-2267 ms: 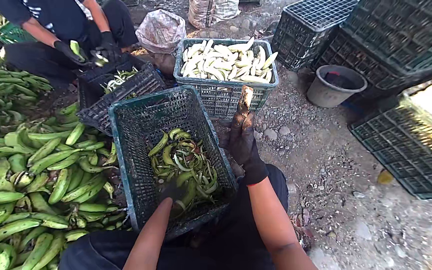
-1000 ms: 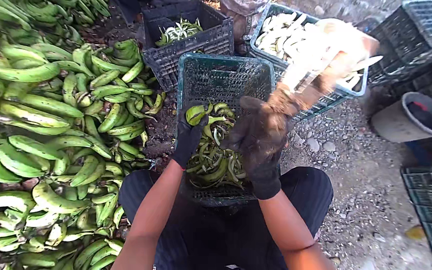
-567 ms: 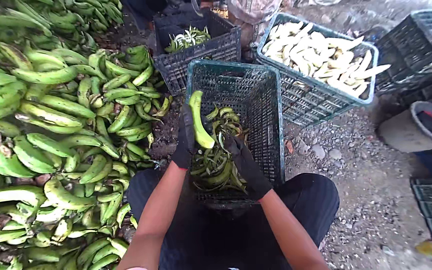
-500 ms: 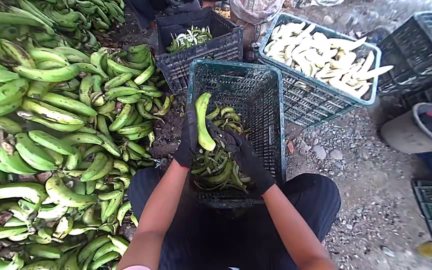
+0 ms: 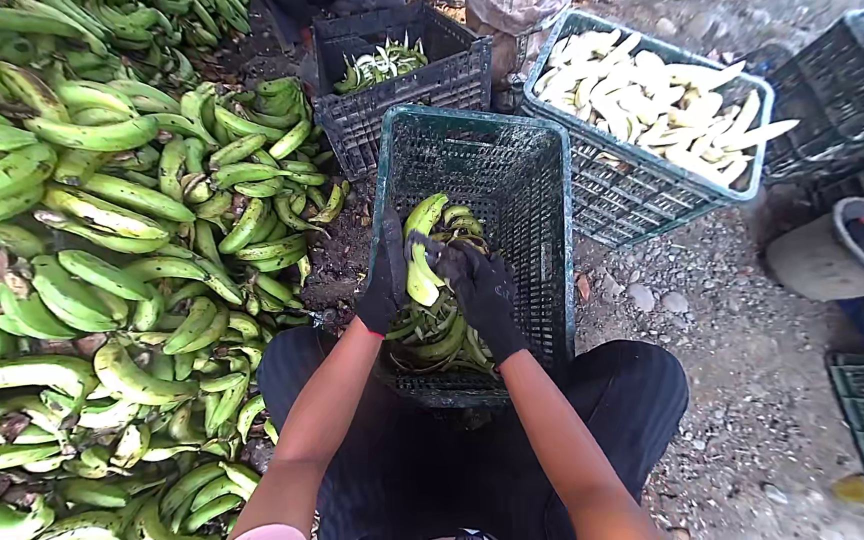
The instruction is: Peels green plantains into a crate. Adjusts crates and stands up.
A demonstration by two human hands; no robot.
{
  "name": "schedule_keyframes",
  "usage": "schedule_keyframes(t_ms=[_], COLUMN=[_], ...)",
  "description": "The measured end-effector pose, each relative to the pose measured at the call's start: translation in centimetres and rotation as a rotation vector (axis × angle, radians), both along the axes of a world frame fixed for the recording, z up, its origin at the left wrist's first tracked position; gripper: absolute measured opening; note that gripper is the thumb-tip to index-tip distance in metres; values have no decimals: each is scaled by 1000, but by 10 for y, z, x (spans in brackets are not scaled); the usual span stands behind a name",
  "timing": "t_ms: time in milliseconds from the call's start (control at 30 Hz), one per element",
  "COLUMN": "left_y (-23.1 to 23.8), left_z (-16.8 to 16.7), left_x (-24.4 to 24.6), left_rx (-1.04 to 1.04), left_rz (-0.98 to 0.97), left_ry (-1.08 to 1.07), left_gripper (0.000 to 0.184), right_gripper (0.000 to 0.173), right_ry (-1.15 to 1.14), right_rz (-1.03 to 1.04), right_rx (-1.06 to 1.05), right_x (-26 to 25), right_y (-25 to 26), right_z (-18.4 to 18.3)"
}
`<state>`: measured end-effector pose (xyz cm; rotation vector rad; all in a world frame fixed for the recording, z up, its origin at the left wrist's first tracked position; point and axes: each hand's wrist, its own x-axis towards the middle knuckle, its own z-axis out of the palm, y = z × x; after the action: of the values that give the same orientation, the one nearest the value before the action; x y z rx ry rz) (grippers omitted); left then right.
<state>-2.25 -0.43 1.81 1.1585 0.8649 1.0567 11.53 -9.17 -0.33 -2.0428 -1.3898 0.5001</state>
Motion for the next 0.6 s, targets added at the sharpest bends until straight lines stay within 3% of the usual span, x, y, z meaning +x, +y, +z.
schedule_keyframes(t_ms=[67, 167, 233, 333, 467, 600], left_y=[-14, -35, -28, -6, 15, 23], left_z=[-5, -15, -4, 12, 3, 1], left_x=[10, 6, 4, -2, -3, -5], left_rx=[10, -94, -176, -186, 46, 156], left_rz=[110, 33, -19, -32, 93, 144], left_ry=[97, 208, 55, -140, -89, -58], left_gripper=[59, 66, 64, 44, 49, 53], right_gripper=[52, 55, 53, 46, 49, 55], right_ry=[-23, 124, 163, 186, 105, 69], right_rz=[-168, -307, -258, -76, 154, 195], right_rx=[-21, -67, 26, 133, 6, -23], right_x=[0, 17, 24, 23, 12, 4], right_y=[25, 52, 51, 26, -4, -29], right_z=[-1, 5, 9, 14, 15, 13])
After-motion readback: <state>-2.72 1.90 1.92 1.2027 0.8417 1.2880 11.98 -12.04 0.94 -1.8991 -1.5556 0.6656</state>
